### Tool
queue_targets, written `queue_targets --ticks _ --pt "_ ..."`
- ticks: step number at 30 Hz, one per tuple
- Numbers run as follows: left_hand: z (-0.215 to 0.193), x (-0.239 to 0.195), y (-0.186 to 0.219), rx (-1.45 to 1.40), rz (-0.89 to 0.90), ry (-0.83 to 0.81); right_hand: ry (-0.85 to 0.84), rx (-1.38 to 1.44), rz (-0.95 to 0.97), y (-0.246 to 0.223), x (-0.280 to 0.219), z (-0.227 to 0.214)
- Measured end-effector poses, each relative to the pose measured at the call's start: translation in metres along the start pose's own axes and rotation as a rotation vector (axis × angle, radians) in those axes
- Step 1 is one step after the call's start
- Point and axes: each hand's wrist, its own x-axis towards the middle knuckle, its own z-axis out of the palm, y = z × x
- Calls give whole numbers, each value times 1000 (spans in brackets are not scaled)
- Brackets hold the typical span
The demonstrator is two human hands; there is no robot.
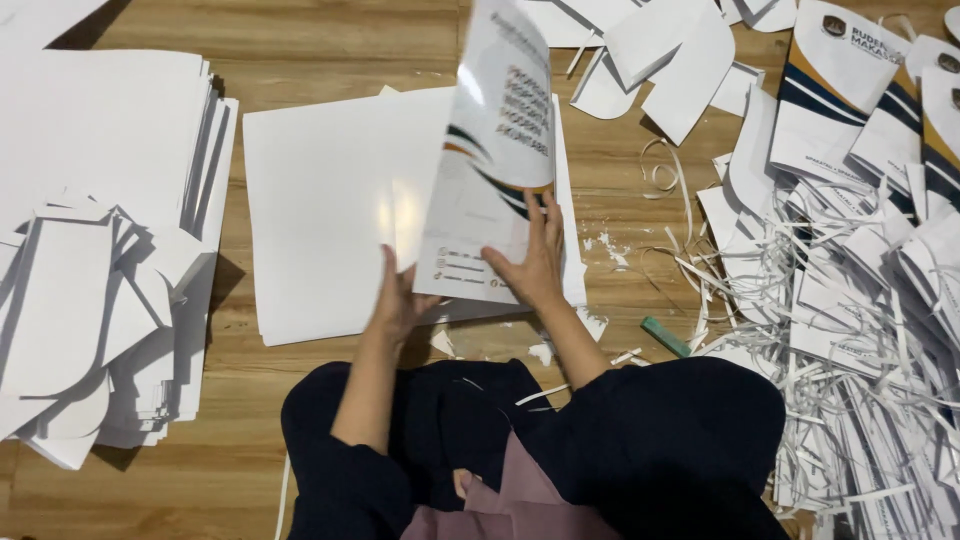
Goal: A person sits on the floor folding printed paper sheets into folders and stacking them, using a small tool to sharpen the creases.
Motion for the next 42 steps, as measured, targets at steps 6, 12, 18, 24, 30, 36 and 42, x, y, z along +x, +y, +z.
queue_targets --ticks 6,12,18,24,30,36,42 --pt "-78 33 17 1011 120 295 -223 -307 -95 31 -3 33" --pt "-49 21 24 1115 287 494 -231 -400 -103 61 8 23" --pt "-70 33 26 1024 302 450 -276 -485 -65 57 9 26" --pt "-54 21 39 1003 283 417 -288 -551 -56 60 10 30" --pt "-46 14 42 1013 275 412 -305 -598 -43 60 11 32" --pt "-51 21 33 1151 354 429 -317 -624 -33 62 11 34" --pt "-6 2 40 1568 622 658 -302 -633 -49 63 10 34"
